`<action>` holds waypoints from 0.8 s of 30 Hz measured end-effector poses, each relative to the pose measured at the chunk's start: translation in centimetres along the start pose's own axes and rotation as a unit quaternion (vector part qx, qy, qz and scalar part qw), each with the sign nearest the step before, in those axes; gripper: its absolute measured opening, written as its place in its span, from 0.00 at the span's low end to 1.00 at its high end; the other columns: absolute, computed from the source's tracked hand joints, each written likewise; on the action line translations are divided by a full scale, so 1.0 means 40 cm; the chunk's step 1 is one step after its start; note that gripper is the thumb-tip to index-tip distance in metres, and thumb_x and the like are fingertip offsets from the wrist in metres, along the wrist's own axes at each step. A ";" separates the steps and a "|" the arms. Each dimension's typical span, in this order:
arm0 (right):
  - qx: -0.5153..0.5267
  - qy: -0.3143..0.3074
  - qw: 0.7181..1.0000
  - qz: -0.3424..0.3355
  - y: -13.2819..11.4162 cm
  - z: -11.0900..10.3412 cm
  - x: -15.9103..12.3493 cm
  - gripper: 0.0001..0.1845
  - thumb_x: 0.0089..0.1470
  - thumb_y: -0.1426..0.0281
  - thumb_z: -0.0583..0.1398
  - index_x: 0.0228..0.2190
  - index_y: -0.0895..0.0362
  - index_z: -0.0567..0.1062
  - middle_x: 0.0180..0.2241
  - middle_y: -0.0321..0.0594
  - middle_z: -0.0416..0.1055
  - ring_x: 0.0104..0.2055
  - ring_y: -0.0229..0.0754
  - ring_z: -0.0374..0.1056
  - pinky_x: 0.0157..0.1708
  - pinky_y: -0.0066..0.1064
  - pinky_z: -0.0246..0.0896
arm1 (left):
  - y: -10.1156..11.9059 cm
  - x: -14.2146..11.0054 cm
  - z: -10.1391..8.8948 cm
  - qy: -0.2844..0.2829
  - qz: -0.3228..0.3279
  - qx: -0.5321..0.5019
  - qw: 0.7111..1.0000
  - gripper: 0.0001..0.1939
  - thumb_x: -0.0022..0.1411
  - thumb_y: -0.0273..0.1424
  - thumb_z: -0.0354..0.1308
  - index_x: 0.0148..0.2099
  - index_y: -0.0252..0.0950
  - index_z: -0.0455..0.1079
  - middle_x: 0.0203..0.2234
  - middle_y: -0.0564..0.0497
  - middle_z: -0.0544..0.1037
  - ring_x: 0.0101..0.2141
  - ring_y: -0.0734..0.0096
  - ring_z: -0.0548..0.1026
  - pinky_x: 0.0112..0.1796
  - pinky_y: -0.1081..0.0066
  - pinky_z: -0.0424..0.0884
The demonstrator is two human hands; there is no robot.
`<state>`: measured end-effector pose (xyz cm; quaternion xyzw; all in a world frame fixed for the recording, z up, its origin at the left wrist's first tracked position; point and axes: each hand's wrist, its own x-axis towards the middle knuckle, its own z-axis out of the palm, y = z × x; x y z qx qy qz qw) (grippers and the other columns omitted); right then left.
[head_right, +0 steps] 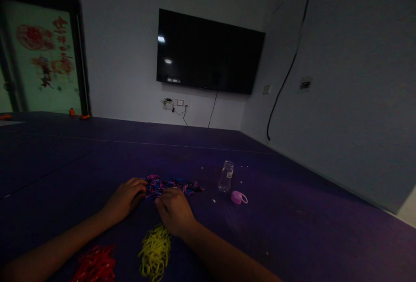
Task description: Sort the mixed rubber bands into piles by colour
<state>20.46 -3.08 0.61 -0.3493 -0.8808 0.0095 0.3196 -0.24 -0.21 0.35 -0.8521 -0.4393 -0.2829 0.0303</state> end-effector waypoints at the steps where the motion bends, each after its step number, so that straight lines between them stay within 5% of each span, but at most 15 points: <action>1: 0.002 -0.001 1.000 -0.002 0.002 0.001 0.000 0.20 0.64 0.68 0.46 0.24 0.57 0.70 0.26 0.39 0.71 0.35 0.40 0.67 0.41 0.32 0.59 | -0.002 0.000 0.002 0.000 -0.001 0.001 1.000 0.07 0.60 0.23 0.50 0.33 0.37 0.67 0.42 0.48 0.74 0.45 0.60 0.69 0.43 0.61 0.66; 17: 0.009 -0.002 1.000 0.000 0.008 0.006 0.002 0.18 0.63 0.69 0.48 0.24 0.57 0.70 0.26 0.40 0.71 0.34 0.40 0.67 0.40 0.32 0.60 | -0.021 0.001 0.023 0.051 0.037 -0.024 0.998 0.09 0.62 0.23 0.46 0.30 0.37 0.63 0.40 0.45 0.72 0.44 0.60 0.68 0.44 0.60 0.67; 20: 0.038 0.002 0.999 -0.004 0.000 -0.001 0.004 0.16 0.62 0.70 0.48 0.30 0.57 0.74 0.31 0.41 0.74 0.39 0.40 0.68 0.43 0.33 0.60 | -0.002 0.004 0.014 0.077 0.070 -0.034 0.994 0.09 0.64 0.25 0.46 0.31 0.37 0.62 0.42 0.46 0.71 0.45 0.60 0.67 0.45 0.60 0.65; 24: 0.084 0.002 0.996 -0.024 -0.010 -0.011 0.002 0.15 0.61 0.71 0.49 0.43 0.55 0.73 0.44 0.41 0.73 0.46 0.40 0.67 0.48 0.34 0.59 | 0.031 0.002 -0.001 0.035 0.102 -0.055 0.993 0.09 0.65 0.25 0.44 0.34 0.37 0.62 0.36 0.48 0.71 0.40 0.62 0.67 0.41 0.62 0.65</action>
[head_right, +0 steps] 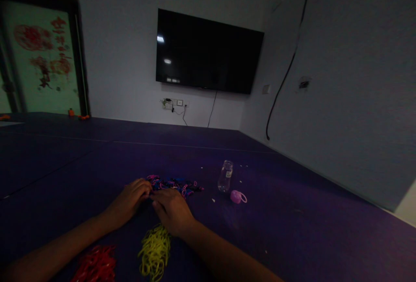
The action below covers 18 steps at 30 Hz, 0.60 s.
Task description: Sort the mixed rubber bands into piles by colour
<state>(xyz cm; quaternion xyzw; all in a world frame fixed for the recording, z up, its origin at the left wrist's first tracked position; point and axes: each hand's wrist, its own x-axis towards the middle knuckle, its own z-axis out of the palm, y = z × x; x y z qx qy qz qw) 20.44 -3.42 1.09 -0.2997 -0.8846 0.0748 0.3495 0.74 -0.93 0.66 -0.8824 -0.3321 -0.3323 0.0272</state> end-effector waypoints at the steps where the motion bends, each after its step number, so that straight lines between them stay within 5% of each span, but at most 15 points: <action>1: 0.009 -0.004 1.000 -0.004 -0.002 -0.001 -0.001 0.16 0.61 0.72 0.49 0.45 0.54 0.72 0.45 0.41 0.72 0.48 0.40 0.66 0.49 0.34 0.58 | 0.006 0.000 -0.001 -0.009 -0.004 -0.001 1.000 0.09 0.66 0.26 0.43 0.33 0.37 0.62 0.34 0.48 0.71 0.37 0.63 0.67 0.39 0.63 0.64; 18: 0.047 0.067 0.996 0.026 0.021 0.024 -0.005 0.13 0.54 0.75 0.55 0.35 0.53 0.78 0.34 0.39 0.77 0.37 0.40 0.72 0.40 0.31 0.65 | 0.028 -0.004 -0.009 0.005 -0.013 -0.075 0.997 0.11 0.66 0.28 0.42 0.32 0.37 0.61 0.29 0.51 0.69 0.33 0.66 0.66 0.35 0.69 0.63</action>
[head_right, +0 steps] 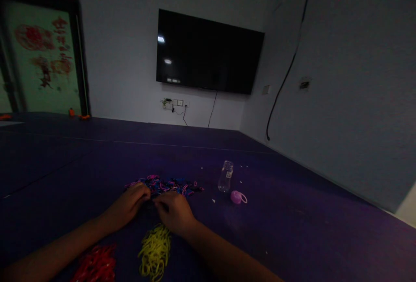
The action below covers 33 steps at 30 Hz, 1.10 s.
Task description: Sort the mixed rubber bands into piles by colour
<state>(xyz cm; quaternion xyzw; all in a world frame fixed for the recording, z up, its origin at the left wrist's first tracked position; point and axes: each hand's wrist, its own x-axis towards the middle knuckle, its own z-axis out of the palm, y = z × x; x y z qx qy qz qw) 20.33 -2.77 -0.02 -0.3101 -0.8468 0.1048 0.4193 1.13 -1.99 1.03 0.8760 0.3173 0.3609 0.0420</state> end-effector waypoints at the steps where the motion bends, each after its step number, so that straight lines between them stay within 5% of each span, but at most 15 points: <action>1: -0.004 0.000 1.000 0.003 0.001 0.000 -0.001 0.13 0.53 0.75 0.55 0.35 0.53 0.78 0.35 0.39 0.77 0.38 0.40 0.72 0.40 0.31 0.65 | -0.002 0.001 -0.001 0.007 -0.007 0.004 1.000 0.11 0.66 0.28 0.42 0.32 0.37 0.61 0.29 0.50 0.69 0.32 0.66 0.66 0.35 0.68 0.63; 12: -0.017 -0.141 0.988 -0.067 -0.013 -0.016 0.007 0.31 0.42 0.83 0.49 0.48 0.55 0.71 0.44 0.41 0.73 0.48 0.40 0.67 0.49 0.34 0.59 | -0.010 0.003 -0.002 0.014 -0.039 0.041 0.998 0.10 0.66 0.30 0.45 0.34 0.37 0.65 0.31 0.49 0.73 0.34 0.65 0.69 0.36 0.66 0.64; 17: 0.003 -0.077 0.996 -0.052 -0.011 -0.016 -0.003 0.27 0.42 0.82 0.48 0.41 0.53 0.76 0.25 0.34 0.74 0.31 0.37 0.70 0.39 0.30 0.63 | -0.016 0.002 -0.002 0.004 -0.003 0.032 0.999 0.11 0.67 0.29 0.44 0.35 0.37 0.66 0.30 0.50 0.73 0.34 0.65 0.69 0.35 0.66 0.63; 33: -0.002 -0.071 0.997 -0.033 -0.016 -0.007 -0.016 0.20 0.42 0.80 0.50 0.28 0.54 0.78 0.25 0.34 0.76 0.28 0.36 0.71 0.34 0.26 0.64 | -0.023 0.002 0.000 -0.032 0.017 0.035 0.999 0.13 0.67 0.31 0.44 0.33 0.36 0.67 0.29 0.49 0.73 0.33 0.65 0.70 0.35 0.67 0.63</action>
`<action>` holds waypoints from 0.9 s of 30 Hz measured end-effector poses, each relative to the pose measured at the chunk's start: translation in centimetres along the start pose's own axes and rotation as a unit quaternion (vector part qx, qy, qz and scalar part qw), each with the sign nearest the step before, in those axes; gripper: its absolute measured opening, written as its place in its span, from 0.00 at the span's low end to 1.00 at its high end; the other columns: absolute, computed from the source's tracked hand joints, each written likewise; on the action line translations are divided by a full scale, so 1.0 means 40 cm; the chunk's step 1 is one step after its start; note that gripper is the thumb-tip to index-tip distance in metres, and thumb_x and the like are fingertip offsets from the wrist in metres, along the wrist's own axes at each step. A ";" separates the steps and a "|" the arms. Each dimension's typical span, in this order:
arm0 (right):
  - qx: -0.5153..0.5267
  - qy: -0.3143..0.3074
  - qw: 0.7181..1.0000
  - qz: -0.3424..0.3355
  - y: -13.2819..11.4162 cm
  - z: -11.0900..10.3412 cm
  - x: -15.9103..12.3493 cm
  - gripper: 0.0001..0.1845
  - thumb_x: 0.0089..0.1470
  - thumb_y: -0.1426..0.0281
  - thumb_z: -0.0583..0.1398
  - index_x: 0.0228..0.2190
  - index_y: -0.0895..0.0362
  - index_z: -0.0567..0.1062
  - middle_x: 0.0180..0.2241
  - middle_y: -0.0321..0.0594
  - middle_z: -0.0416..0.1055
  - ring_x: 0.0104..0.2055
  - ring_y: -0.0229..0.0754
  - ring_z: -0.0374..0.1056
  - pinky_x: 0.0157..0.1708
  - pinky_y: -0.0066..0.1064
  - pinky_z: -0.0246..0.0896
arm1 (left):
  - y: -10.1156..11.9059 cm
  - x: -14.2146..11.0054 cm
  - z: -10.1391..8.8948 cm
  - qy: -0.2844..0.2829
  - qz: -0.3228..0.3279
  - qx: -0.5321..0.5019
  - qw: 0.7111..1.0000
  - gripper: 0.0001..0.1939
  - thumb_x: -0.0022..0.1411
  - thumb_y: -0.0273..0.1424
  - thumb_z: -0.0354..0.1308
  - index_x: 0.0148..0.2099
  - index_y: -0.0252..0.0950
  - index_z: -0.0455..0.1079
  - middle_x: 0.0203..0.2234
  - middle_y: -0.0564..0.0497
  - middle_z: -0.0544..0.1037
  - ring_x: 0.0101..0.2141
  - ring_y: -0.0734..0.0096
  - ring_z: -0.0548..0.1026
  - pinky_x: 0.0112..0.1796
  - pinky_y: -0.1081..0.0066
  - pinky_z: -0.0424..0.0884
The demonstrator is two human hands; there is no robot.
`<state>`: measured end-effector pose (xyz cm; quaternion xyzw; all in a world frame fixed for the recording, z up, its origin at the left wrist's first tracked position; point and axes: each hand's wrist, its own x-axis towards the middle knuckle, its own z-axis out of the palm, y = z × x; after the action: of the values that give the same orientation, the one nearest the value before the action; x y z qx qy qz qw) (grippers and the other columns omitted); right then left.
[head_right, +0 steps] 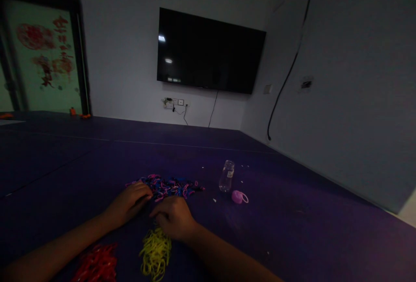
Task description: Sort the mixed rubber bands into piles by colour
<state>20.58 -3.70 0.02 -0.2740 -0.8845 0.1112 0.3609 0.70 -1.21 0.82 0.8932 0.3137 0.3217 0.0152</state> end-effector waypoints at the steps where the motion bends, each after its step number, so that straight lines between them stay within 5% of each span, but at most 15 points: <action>1: -0.016 -0.004 1.000 0.005 0.001 0.001 0.001 0.20 0.42 0.81 0.50 0.30 0.53 0.78 0.26 0.34 0.76 0.30 0.37 0.71 0.36 0.27 0.64 | 0.001 0.000 0.001 0.000 -0.003 0.000 1.000 0.13 0.67 0.30 0.44 0.33 0.36 0.67 0.29 0.49 0.73 0.33 0.65 0.70 0.35 0.67 0.63; 6: -0.083 -0.002 0.995 0.057 0.019 0.002 0.011 0.18 0.48 0.80 0.55 0.37 0.54 0.76 0.39 0.38 0.76 0.42 0.39 0.69 0.44 0.30 0.61 | 0.006 0.002 0.004 0.002 -0.027 0.013 1.000 0.10 0.65 0.27 0.46 0.33 0.36 0.68 0.30 0.49 0.73 0.34 0.65 0.70 0.35 0.67 0.64; 11: -0.139 -0.027 0.984 0.108 0.027 -0.007 0.014 0.04 0.49 0.70 0.64 0.31 0.53 0.76 0.33 0.36 0.75 0.37 0.39 0.69 0.37 0.27 0.61 | 0.005 0.003 0.008 0.014 -0.022 0.027 0.999 0.11 0.65 0.26 0.46 0.30 0.36 0.66 0.28 0.49 0.72 0.32 0.65 0.70 0.34 0.67 0.64; 16: -0.150 -0.035 0.986 0.071 0.015 -0.007 0.014 0.11 0.44 0.61 0.67 0.29 0.54 0.76 0.28 0.35 0.73 0.34 0.39 0.68 0.33 0.27 0.58 | -0.002 0.000 0.010 0.010 -0.015 0.022 1.000 0.10 0.64 0.26 0.47 0.32 0.36 0.67 0.28 0.49 0.73 0.33 0.65 0.70 0.34 0.67 0.63; 21: -0.136 -0.035 0.990 0.009 0.002 -0.006 0.011 0.13 0.47 0.58 0.64 0.30 0.54 0.76 0.29 0.36 0.74 0.33 0.39 0.68 0.33 0.27 0.58 | 0.001 -0.001 0.006 0.005 -0.011 0.018 1.000 0.11 0.65 0.27 0.46 0.32 0.36 0.67 0.29 0.49 0.73 0.33 0.65 0.70 0.34 0.67 0.63; 27: -0.196 0.015 0.976 0.090 0.006 -0.019 0.013 0.12 0.57 0.64 0.57 0.26 0.55 0.75 0.26 0.37 0.73 0.29 0.36 0.68 0.28 0.25 0.56 | 0.006 0.002 0.002 0.009 -0.011 0.023 1.000 0.12 0.66 0.28 0.45 0.32 0.36 0.67 0.29 0.49 0.73 0.33 0.64 0.70 0.34 0.67 0.63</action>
<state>20.90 -3.21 0.77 -0.4197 -0.8551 -0.0363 0.3022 0.93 -1.36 0.86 0.8870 0.3307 0.3221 -0.0043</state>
